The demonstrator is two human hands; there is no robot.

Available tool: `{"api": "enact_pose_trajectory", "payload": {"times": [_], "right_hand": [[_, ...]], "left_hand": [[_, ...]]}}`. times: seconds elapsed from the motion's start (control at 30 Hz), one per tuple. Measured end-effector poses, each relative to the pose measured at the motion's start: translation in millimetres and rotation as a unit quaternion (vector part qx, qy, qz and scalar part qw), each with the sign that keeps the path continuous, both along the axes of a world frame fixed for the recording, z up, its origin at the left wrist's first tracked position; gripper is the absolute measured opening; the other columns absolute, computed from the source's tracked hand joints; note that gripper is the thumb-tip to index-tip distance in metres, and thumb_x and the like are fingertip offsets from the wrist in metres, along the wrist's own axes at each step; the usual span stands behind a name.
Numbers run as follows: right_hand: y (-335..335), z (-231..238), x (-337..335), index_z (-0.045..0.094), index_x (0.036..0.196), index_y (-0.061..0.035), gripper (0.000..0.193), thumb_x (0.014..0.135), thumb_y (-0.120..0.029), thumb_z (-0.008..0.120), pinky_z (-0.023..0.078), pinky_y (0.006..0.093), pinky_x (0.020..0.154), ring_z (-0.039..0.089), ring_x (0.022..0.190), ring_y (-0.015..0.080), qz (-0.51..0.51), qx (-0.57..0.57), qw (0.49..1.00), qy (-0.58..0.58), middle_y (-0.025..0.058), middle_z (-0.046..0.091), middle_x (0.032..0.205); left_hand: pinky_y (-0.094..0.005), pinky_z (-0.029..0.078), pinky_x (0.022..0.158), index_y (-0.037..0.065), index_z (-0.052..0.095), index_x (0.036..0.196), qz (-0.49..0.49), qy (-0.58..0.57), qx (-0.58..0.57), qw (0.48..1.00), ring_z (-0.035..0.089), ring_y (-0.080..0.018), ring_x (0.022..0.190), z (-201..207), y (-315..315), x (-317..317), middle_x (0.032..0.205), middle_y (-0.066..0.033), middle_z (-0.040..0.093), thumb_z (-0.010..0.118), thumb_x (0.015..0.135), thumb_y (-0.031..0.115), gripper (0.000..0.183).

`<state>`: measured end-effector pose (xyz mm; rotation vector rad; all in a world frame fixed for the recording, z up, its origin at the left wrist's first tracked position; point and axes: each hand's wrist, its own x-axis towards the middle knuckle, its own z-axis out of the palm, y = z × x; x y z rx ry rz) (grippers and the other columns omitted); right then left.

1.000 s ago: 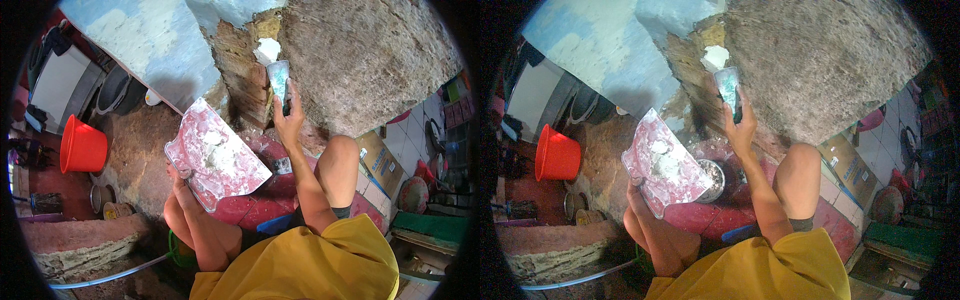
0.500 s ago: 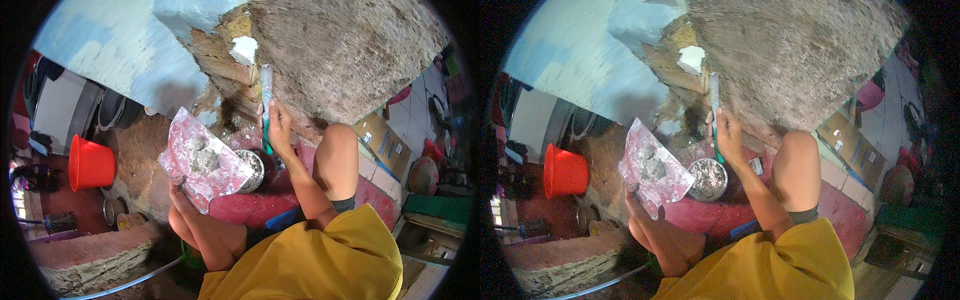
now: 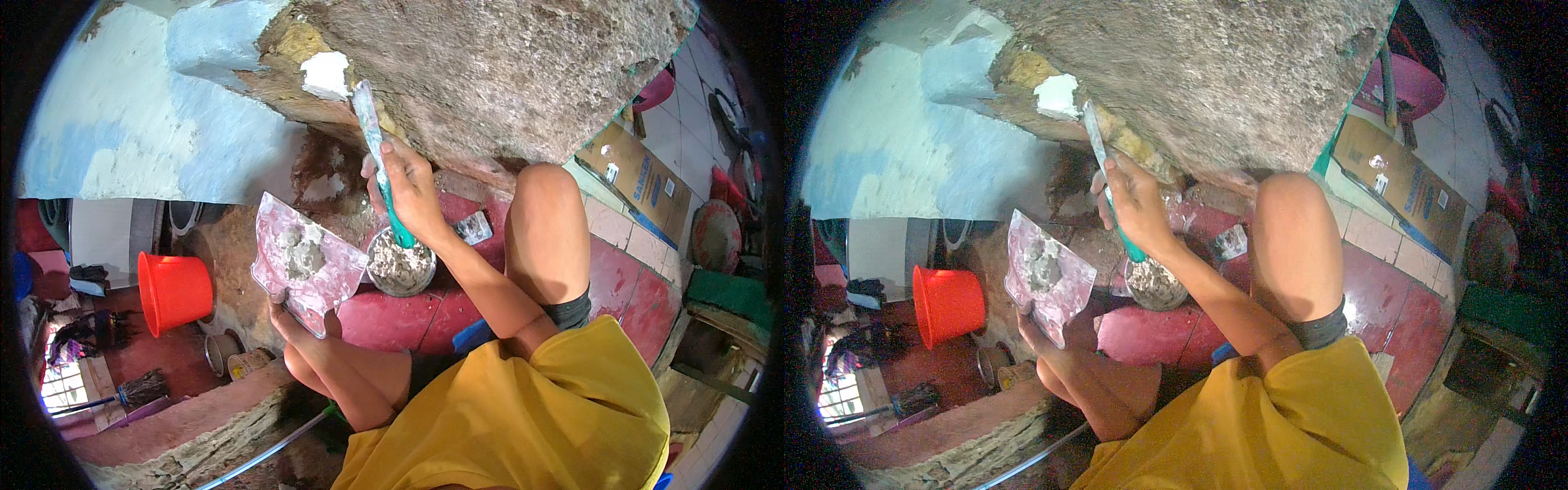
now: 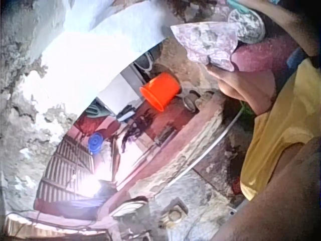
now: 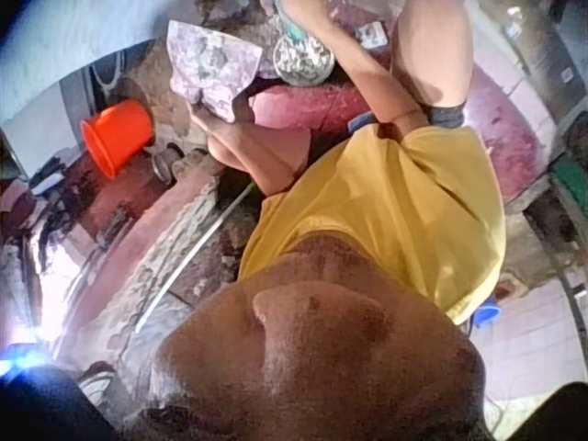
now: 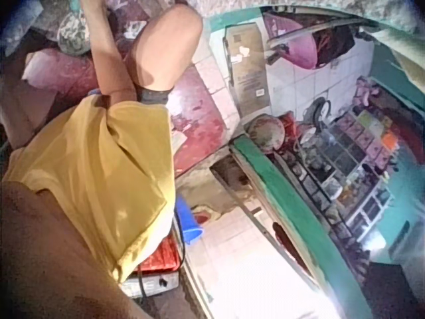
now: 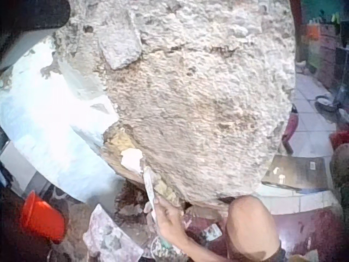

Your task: The person applies a plaster-like material to a wall using a putty knife and a hawk.

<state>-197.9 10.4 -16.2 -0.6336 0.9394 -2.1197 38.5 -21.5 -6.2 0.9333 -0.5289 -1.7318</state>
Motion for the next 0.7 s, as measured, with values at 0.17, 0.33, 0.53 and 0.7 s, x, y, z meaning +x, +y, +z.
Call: {"api": "enact_pose_trajectory", "payload": {"times": [0.17, 0.33, 0.53, 0.7], "right_hand": [[-4, 1, 1, 0.051, 0.103, 0.0016, 0.037, 0.099, -0.034, 0.039, 0.039, 0.0229, 0.037, 0.049, 0.045, 0.0095, 0.003, -0.006, 1.000, -0.002, 0.0061, 0.054, 0.077], [-3, 10, 6, 0.047, 0.123, 0.0031, 0.042, 0.099, -0.031, 0.040, 0.038, 0.0217, 0.037, 0.049, 0.046, 0.0084, -0.026, -0.004, 0.999, 0.021, 0.0063, 0.053, 0.079], [-4, 15, 7, 0.054, 0.097, 0.0024, 0.023, 0.097, -0.019, 0.046, 0.040, 0.0269, 0.042, 0.051, 0.048, 0.0117, -0.053, 0.055, 0.995, 0.066, 0.0062, 0.055, 0.067], [-12, -1, 9, 0.042, 0.135, -0.0034, 0.039, 0.098, -0.017, 0.044, 0.038, 0.0205, 0.041, 0.046, 0.050, 0.0049, -0.108, 0.059, 0.975, 0.183, 0.0021, 0.052, 0.073]], "left_hand": [[-0.0478, 0.039, 0.099, -0.003, 0.046, 0.127, 0.005, -0.022, 0.007, 1.000, 0.051, -0.0356, 0.113, -5, -7, 7, 0.123, -0.0178, 0.053, 0.055, 0.073, 0.016, 0.058], [-0.0478, 0.041, 0.098, 0.001, 0.049, 0.124, 0.003, -0.002, -0.003, 1.000, 0.052, -0.0323, 0.113, -6, -3, 4, 0.125, -0.0147, 0.053, 0.052, 0.081, 0.021, 0.048], [-0.0470, 0.041, 0.097, 0.002, 0.049, 0.124, -0.001, 0.025, 0.003, 1.000, 0.052, -0.0313, 0.113, -3, 1, -3, 0.124, -0.0140, 0.054, 0.051, 0.081, 0.020, 0.047], [-0.0477, 0.043, 0.097, 0.001, 0.049, 0.125, -0.013, 0.053, -0.005, 0.999, 0.053, -0.0316, 0.113, -9, -4, 3, 0.125, -0.0138, 0.053, 0.050, 0.080, 0.018, 0.048]]}}
